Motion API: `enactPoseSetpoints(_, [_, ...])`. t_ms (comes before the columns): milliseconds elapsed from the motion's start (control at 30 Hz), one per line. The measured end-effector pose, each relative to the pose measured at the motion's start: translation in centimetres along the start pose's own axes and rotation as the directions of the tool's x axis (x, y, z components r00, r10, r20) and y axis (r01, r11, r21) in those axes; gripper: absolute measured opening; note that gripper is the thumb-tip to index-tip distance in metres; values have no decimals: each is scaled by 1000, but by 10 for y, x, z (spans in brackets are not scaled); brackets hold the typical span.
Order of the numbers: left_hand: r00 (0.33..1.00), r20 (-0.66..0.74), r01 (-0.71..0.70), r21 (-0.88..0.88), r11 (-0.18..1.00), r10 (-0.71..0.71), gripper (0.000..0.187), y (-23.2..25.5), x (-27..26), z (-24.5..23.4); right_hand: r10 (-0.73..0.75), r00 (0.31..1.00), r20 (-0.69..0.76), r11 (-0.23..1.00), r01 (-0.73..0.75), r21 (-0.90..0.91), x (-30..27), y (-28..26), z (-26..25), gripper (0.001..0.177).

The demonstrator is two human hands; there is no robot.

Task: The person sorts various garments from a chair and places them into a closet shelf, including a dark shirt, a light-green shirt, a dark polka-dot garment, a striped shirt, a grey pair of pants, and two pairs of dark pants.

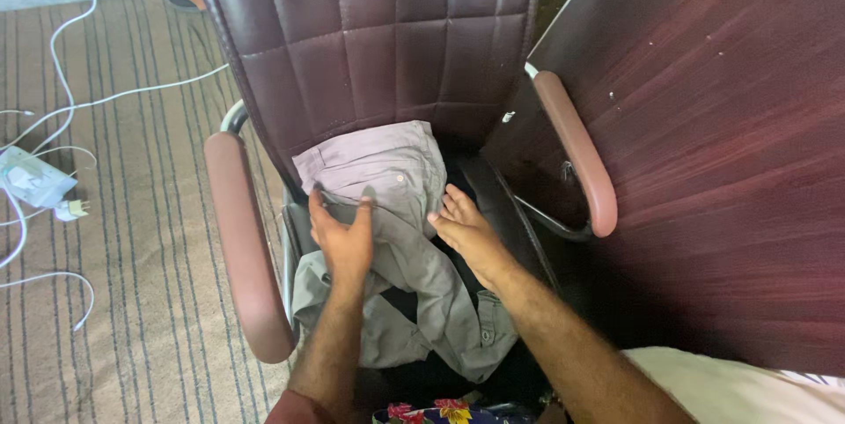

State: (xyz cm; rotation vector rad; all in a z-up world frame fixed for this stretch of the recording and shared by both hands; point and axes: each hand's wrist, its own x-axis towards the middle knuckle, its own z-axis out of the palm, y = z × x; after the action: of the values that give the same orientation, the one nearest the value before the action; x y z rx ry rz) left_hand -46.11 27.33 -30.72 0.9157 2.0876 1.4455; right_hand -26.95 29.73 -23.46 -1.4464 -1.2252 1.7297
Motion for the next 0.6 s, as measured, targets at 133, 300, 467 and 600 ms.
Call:
enactPoseSetpoints(133, [998,-58,-18,-225,974,5,101,0,5,4,80,997,7,993,-80,88,11,3,5,97])
enactPoseSetpoints(300, [923,232,381,-459,803,-306,102,9,11,-1,132,991,-24,963,-122,239,-2,-4,-6,91])
enactPoseSetpoints(467, [921,389,284,-619,732,-27,73,45,-19,-3,-64,994,91,955,35,295,-49,-18,-11,57])
enactPoseSetpoints(600, [843,450,163,-735,658,294,67,107,-38,-21,-235,972,-33,951,236,199,-102,-40,-29,56])
